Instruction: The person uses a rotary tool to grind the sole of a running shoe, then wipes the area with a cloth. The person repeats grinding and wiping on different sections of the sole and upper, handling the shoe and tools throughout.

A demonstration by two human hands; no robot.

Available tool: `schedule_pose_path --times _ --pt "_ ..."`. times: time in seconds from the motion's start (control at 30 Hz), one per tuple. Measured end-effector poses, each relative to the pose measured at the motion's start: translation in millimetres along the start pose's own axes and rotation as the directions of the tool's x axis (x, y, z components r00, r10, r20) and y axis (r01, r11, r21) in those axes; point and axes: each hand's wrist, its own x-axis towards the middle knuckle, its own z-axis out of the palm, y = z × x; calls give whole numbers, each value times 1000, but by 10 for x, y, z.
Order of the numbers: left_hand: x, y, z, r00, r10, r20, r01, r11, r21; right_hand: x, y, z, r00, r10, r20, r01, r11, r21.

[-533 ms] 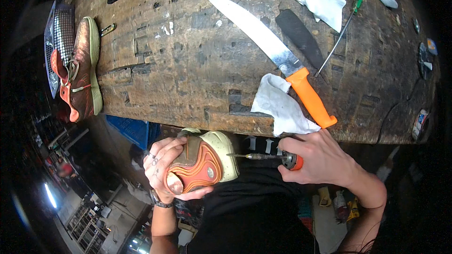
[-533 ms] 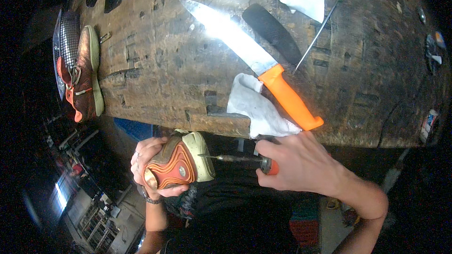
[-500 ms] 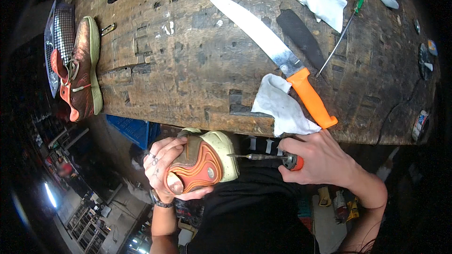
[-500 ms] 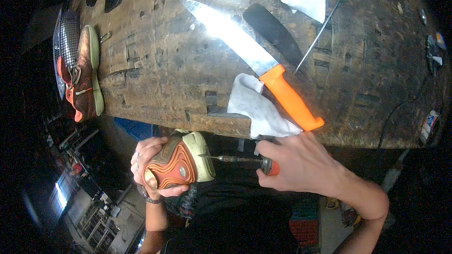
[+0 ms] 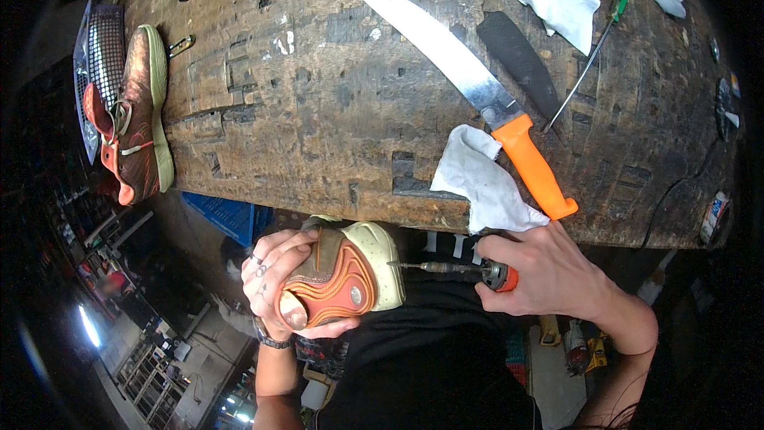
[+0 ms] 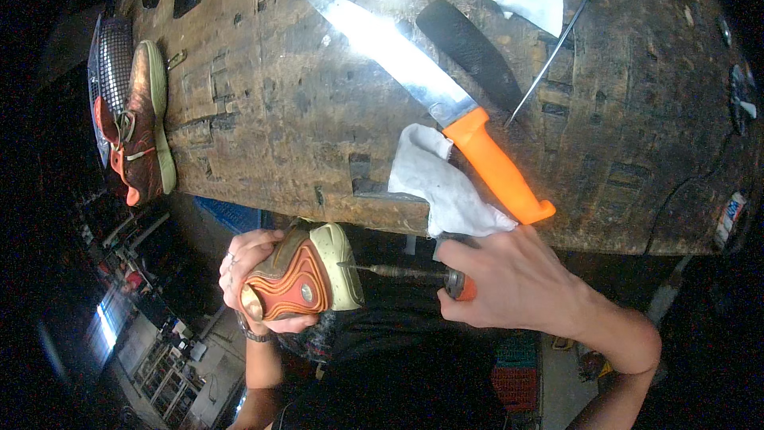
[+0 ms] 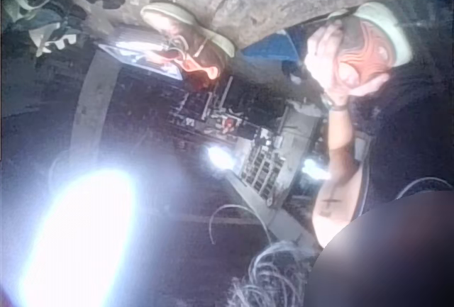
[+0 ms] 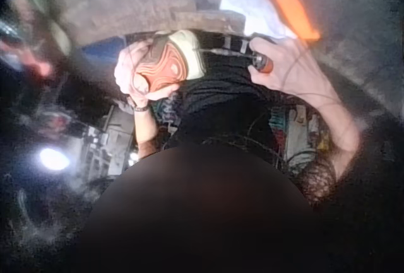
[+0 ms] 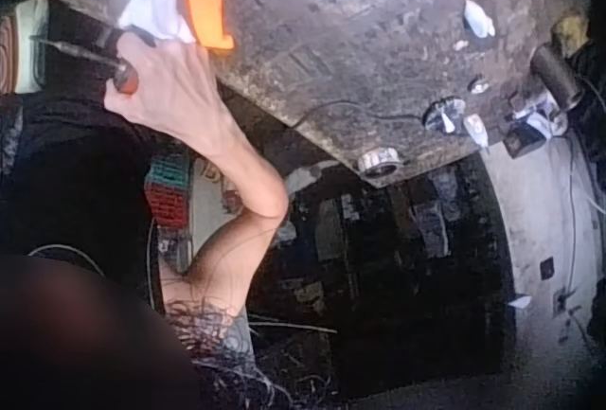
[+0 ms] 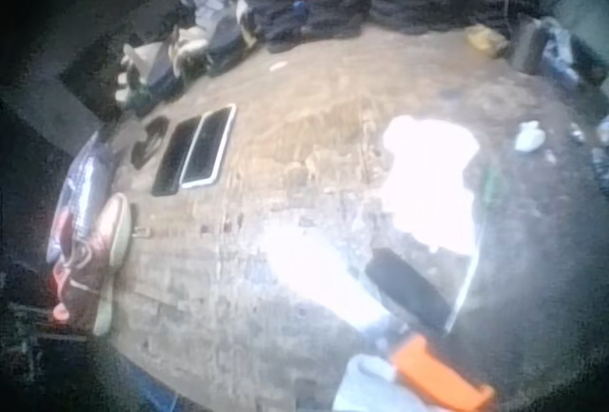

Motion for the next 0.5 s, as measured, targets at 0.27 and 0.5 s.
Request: schedule_pose_path --times 0.27,0.5 --pt "26 -24 11 1000 -1 -6 1 1000 -31 16 -20 -24 998 37 50 -38 999 18" --pt "1 -33 -13 1000 6 6 -6 1000 -17 16 4 -39 996 34 86 -34 999 4"
